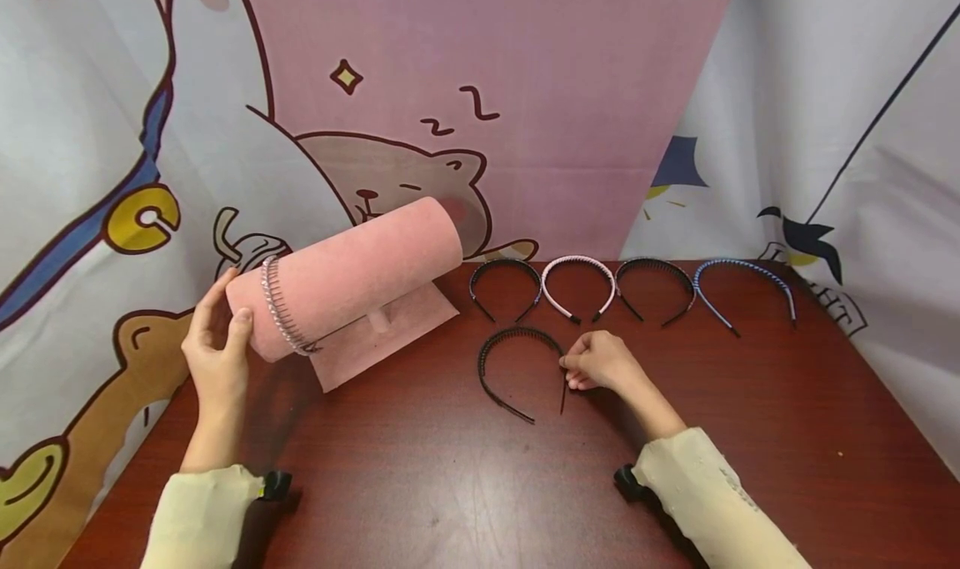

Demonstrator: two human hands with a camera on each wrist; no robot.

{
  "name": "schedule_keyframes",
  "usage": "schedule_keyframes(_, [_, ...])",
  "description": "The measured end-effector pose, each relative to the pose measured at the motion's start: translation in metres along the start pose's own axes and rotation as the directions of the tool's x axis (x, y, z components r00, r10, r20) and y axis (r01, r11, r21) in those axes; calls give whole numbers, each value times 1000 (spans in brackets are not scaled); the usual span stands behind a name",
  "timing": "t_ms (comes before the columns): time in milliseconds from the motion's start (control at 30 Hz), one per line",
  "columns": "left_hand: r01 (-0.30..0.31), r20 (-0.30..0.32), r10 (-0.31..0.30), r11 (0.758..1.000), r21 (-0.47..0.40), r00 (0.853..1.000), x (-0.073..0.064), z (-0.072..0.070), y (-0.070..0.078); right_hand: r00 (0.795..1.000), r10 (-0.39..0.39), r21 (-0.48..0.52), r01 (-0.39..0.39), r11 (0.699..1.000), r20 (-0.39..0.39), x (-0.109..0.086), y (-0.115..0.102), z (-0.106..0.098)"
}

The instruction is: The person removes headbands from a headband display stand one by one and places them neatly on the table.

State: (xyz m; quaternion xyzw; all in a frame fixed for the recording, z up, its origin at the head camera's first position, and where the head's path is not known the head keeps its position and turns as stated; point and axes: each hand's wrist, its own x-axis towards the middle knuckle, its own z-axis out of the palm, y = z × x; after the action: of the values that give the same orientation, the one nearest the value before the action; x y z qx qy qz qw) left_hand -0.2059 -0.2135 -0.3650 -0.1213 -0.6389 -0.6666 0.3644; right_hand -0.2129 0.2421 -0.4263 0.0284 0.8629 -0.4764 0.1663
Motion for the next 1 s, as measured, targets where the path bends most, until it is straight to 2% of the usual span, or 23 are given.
schedule_keyframes(133, [0, -1, 0, 1000, -5, 1000, 1, -2, -3, 999, 10, 56, -12, 998, 38, 2, 0, 2])
schedule_keyframes(367, [-1, -6, 1, 1000, -4, 1000, 2, -7, -18, 994, 53, 155, -67, 986, 98, 10, 1, 6])
schedule_keyframes(500, [-5, -5, 5, 1000, -1, 1000, 3, -8, -21, 992, 52, 180, -73, 981, 118, 12, -1, 7])
schedule_keyframes(567, [-6, -4, 6, 1000, -4, 1000, 3, -7, -22, 993, 49, 155, -65, 986, 104, 12, -2, 7])
schedule_keyframes(667, [-3, -4, 3, 1000, -14, 1000, 3, -8, -24, 999, 20, 58, -22, 998, 33, 11, -7, 5])
schedule_keyframes(800, [1, -6, -1, 1000, -16, 1000, 3, -9, -24, 994, -74, -67, 69, 995, -76, 9, -19, 4])
schedule_keyframes(867, [4, -3, -4, 1000, -20, 1000, 2, -8, -20, 987, -125, -87, 116, 989, -104, 9, -27, 5])
schedule_keyframes(1000, [10, -1, -10, 1000, -27, 1000, 1, -4, -10, 972, -203, -55, 197, 979, -118, 7, -44, 12])
